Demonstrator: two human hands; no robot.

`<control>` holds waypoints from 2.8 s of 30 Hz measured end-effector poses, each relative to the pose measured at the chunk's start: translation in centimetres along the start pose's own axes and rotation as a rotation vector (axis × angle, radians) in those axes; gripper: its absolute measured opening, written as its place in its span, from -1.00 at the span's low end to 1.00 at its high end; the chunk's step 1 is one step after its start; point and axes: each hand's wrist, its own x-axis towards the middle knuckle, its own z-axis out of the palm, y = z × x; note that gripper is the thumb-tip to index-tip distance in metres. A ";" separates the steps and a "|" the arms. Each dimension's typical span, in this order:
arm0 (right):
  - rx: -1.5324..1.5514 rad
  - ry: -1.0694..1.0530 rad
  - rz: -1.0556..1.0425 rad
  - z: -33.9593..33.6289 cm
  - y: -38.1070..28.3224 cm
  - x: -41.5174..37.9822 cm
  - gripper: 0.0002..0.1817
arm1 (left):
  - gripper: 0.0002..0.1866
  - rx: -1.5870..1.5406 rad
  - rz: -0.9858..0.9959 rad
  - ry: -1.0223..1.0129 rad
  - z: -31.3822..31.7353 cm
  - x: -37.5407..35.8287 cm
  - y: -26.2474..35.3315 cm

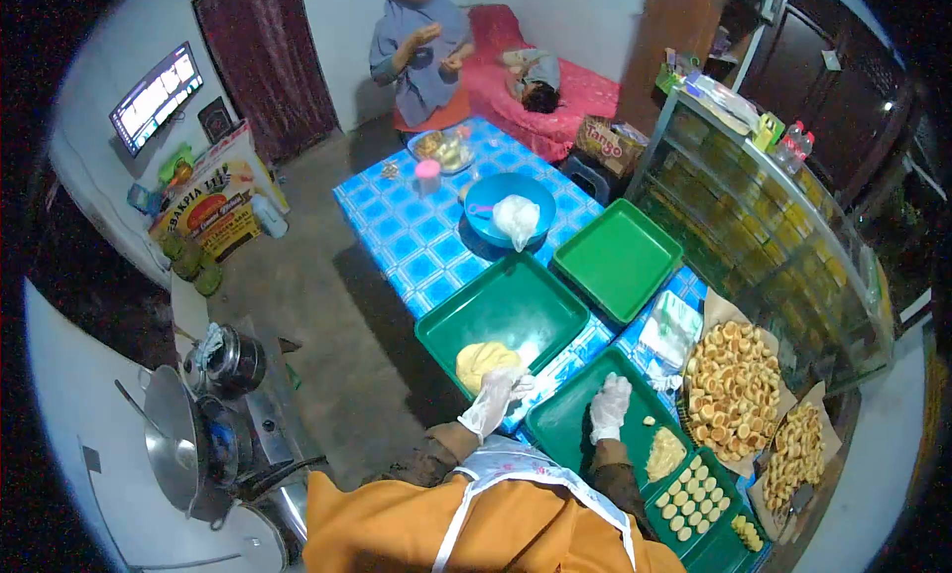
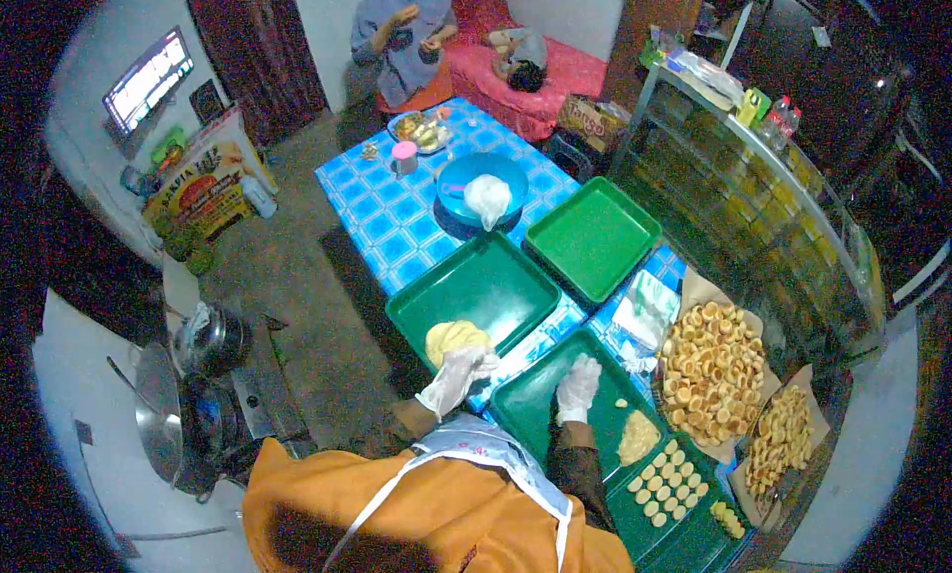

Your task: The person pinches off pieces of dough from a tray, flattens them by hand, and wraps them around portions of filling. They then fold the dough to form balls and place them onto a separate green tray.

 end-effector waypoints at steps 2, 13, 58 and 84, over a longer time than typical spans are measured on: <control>0.131 -0.130 0.005 -1.4 -1.9 0.2 -0.53 | -0.58 0.016 -0.047 0.041 0.9 -0.5 0.8; 0.464 -0.154 0.116 -6.8 -0.5 -3.4 -0.53 | -0.66 1.214 0.658 -0.763 8.4 1.5 -6.2; -0.179 -0.133 -0.037 -4.0 0.7 2.0 -0.17 | -0.62 1.429 0.854 -0.407 6.1 -0.6 -11.1; -0.099 -0.094 -0.006 -4.5 -2.6 0.9 -0.20 | -0.88 1.527 0.799 -0.396 6.7 0.0 -9.2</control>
